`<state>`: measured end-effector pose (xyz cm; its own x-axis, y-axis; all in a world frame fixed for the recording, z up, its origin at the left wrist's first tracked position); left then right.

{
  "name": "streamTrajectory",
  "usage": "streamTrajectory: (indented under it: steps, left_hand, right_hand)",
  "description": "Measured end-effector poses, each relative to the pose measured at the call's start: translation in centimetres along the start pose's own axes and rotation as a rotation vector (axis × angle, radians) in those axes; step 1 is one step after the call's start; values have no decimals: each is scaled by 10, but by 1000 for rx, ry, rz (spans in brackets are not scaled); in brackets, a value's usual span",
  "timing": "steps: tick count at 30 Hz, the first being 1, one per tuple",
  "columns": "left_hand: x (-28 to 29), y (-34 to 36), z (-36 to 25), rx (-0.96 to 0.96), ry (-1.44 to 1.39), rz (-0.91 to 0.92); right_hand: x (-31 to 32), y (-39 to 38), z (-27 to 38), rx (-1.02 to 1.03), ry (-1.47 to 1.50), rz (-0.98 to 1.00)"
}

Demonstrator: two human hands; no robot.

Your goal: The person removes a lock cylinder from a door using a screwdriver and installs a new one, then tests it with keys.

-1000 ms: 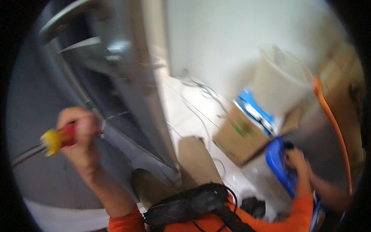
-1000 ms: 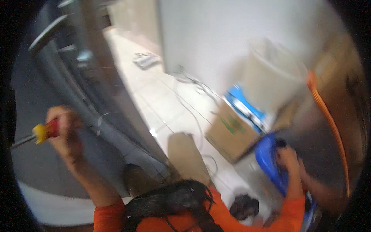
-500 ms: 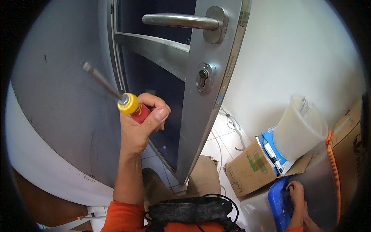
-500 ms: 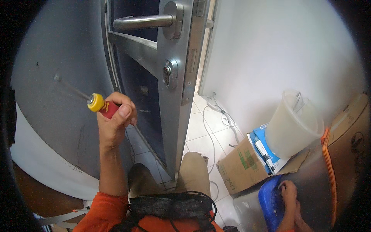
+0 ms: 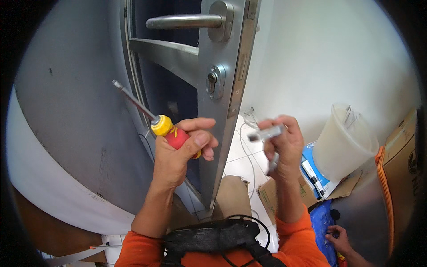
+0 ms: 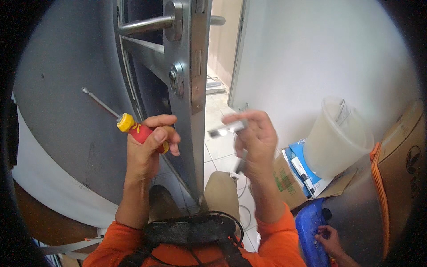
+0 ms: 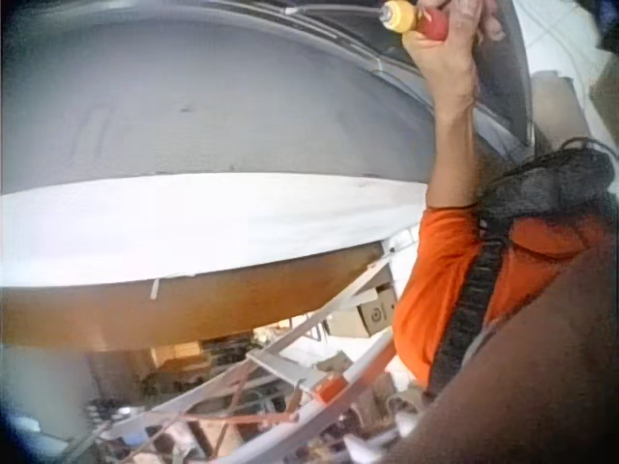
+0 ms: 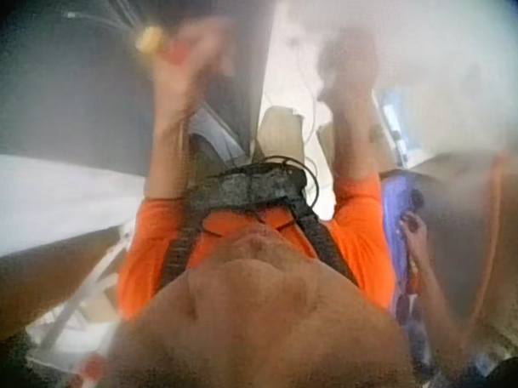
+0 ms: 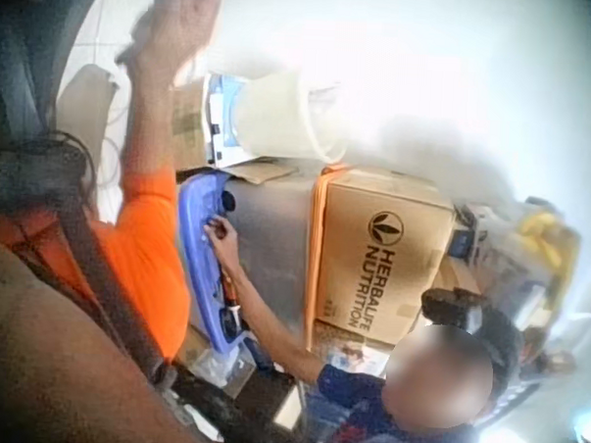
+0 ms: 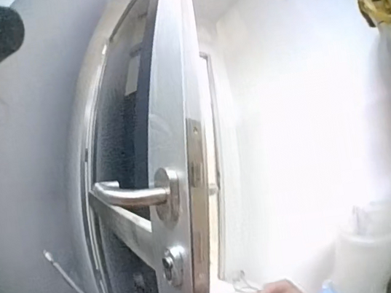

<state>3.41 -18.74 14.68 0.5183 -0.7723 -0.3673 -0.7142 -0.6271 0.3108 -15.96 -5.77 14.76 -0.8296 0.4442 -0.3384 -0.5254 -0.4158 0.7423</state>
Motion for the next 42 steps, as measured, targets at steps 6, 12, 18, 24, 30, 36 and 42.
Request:
streamTrajectory:
  steps: [6,12,18,24,30,36,42]
  left_hand:
    - [-13,-8,8,154,-25,-56]
    - [26,-5,4,55,-6,-227]
    - [25,-1,-25,-102,174,-154]
    - [-5,6,-51,-235,233,-185]
    - [-15,9,-47,-138,266,-238]
    - [-20,9,-55,-300,388,-300]
    - [-32,30,-70,-364,436,-350]
  right_hand:
    - [-38,-1,-14,522,-118,114]
    - [-63,-23,-20,556,-373,252]
    - [-65,-26,-3,277,-411,258]
    - [-85,-21,8,419,-666,178]
    - [-104,-8,18,633,-806,152]
    - [-110,-5,17,743,-796,175]
    - [-50,8,-4,374,-427,-34]
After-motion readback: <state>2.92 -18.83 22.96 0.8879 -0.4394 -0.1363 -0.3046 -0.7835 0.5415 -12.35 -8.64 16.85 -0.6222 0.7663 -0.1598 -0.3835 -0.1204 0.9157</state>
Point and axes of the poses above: each hand's wrist, its own y-axis towards the middle knuckle, its own x-axis out of the back of the hand, z = x × y, the point moved 6 cm from there along y, towards the middle knuckle, and after that the axes turned 14 degrees about x, right-handed, at the moved point
